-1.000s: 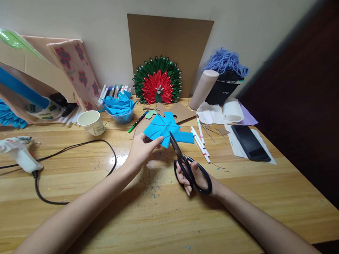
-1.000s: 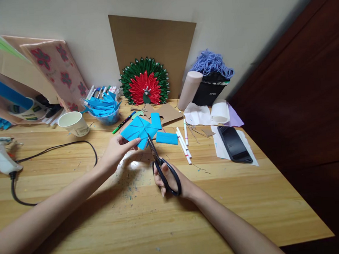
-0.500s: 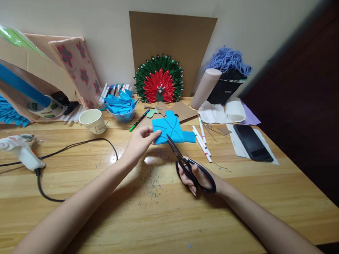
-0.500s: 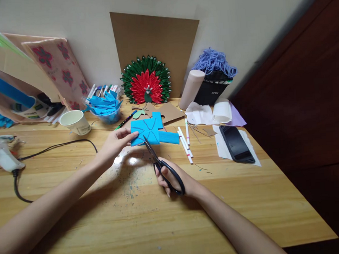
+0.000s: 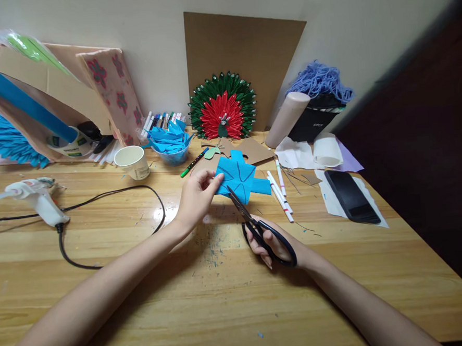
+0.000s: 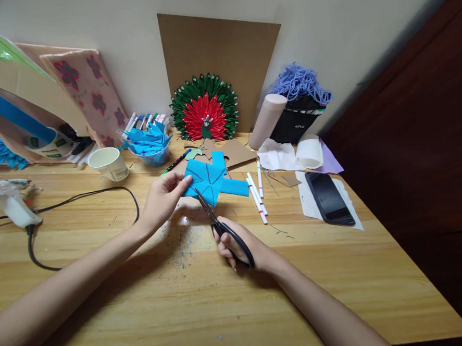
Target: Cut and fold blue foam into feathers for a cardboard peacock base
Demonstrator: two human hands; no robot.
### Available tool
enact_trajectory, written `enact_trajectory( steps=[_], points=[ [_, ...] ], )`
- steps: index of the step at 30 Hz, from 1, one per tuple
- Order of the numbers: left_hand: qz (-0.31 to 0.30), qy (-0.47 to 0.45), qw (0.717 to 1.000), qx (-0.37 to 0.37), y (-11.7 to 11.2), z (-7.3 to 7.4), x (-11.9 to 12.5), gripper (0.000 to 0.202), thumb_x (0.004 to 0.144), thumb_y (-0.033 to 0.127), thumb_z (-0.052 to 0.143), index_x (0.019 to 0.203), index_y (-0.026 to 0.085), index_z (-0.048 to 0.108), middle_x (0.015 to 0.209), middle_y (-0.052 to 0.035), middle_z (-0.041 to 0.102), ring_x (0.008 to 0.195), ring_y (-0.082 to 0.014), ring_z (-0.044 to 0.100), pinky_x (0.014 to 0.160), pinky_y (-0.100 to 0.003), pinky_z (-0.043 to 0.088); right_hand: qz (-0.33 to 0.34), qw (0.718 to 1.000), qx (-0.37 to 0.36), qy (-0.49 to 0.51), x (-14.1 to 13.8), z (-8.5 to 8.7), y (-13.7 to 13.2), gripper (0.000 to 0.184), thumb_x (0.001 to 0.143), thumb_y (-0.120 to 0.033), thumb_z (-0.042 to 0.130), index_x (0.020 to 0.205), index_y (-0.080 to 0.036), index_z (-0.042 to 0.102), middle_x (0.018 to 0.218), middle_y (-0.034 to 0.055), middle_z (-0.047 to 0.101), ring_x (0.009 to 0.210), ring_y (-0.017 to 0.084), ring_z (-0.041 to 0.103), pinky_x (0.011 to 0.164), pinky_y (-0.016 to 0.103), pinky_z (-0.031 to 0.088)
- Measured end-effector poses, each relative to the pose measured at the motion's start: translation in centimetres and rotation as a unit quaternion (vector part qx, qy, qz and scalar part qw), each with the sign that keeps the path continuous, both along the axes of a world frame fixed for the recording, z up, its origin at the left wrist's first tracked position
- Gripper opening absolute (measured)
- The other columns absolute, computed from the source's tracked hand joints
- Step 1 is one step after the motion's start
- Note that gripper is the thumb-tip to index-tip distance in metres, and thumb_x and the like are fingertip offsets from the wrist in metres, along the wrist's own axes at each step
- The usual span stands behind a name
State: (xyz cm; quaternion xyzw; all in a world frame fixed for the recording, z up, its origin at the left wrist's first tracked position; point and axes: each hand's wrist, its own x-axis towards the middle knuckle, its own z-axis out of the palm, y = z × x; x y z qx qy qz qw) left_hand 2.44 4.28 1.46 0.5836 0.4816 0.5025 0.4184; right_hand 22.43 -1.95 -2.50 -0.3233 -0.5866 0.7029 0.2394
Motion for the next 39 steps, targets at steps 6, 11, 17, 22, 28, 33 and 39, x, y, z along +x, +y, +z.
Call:
enact_trajectory(
  steps=[6, 11, 17, 22, 28, 33, 39],
  points=[
    [0.0, 0.013, 1.0, 0.025, -0.8, -0.1, 0.5, 0.025, 0.081, 0.04, 0.055, 0.076, 0.016, 0.058, 0.063, 0.0018, 0.051, 0.056, -0.0096, 0.043, 0.052, -0.021, 0.033, 0.015, 0.998, -0.025, 0.052, -0.2, -0.8, -0.3, 0.072, 0.06, -0.085, 0.03, 0.087, -0.019, 0.04, 0.058, -0.0074, 0.042, 0.039, 0.006, 0.043, 0.04, 0.021, 0.045],
    [0.008, 0.019, 0.999, 0.03, -0.9, -0.2, 0.6, 0.025, 0.081, 0.04, 0.054, 0.077, 0.016, 0.059, 0.063, 0.0017, 0.052, 0.056, -0.0098, 0.043, 0.052, -0.021, 0.033, 0.013, 0.998, -0.025, 0.049, -0.1, -1.1, -0.1, 0.072, 0.06, -0.085, 0.031, 0.087, -0.019, 0.04, 0.057, -0.0076, 0.042, 0.039, 0.005, 0.042, 0.038, 0.019, 0.044],
    [0.011, 0.035, 0.999, 0.04, -0.7, -0.2, 0.5, 0.024, 0.08, 0.038, 0.056, 0.074, 0.016, 0.057, 0.06, 0.0031, 0.048, 0.055, -0.0088, 0.04, 0.052, -0.021, 0.031, 0.017, 0.999, -0.026, 0.043, 0.2, -1.2, -0.1, 0.071, 0.061, -0.085, 0.032, 0.087, -0.019, 0.04, 0.057, -0.0076, 0.042, 0.039, 0.005, 0.041, 0.037, 0.018, 0.042],
    [0.009, 0.028, 0.999, 0.034, -0.7, 0.1, 0.5, 0.024, 0.079, 0.039, 0.057, 0.073, 0.016, 0.059, 0.058, 0.0036, 0.048, 0.054, -0.0087, 0.041, 0.051, -0.021, 0.031, 0.016, 0.999, -0.03, 0.028, 0.3, -1.3, -0.1, 0.07, 0.06, -0.084, 0.035, 0.087, -0.02, 0.039, 0.056, -0.0083, 0.041, 0.036, 0.004, 0.037, 0.033, 0.016, 0.038],
    [0.011, 0.009, 1.0, 0.022, -0.5, 0.2, 0.4, 0.024, 0.078, 0.039, 0.058, 0.072, 0.016, 0.059, 0.057, 0.0036, 0.048, 0.053, -0.0088, 0.042, 0.051, -0.021, 0.032, -0.008, 1.0, -0.025, 0.003, -0.4, 0.3, 0.0, 0.067, 0.059, -0.083, 0.042, 0.082, -0.02, 0.038, 0.052, -0.0103, 0.038, 0.032, 0.002, 0.033, 0.029, 0.013, 0.034],
    [-0.001, -0.003, 1.0, -0.005, -0.2, 0.4, 0.2, 0.026, 0.079, 0.04, 0.057, 0.076, 0.015, 0.06, 0.066, -0.0001, 0.056, 0.059, -0.0106, 0.048, 0.055, -0.022, 0.038, -0.017, 0.999, -0.037, 0.001, -0.7, 0.7, -0.1, 0.063, 0.062, -0.08, 0.047, 0.08, -0.02, 0.04, 0.051, -0.0106, 0.038, 0.031, 0.001, 0.031, 0.028, 0.012, 0.034],
    [-0.01, -0.008, 0.997, -0.08, -0.1, 0.7, 0.2, 0.033, 0.076, 0.047, 0.059, 0.069, 0.014, 0.057, 0.064, -0.0009, 0.057, 0.064, -0.0133, 0.054, 0.062, -0.025, 0.041, -0.075, 0.996, -0.033, 0.031, -0.5, -1.7, 0.1, 0.064, 0.065, -0.081, 0.04, 0.083, -0.02, 0.04, 0.049, -0.0105, 0.039, 0.029, 0.002, 0.032, 0.027, 0.012, 0.033]
  ],
)
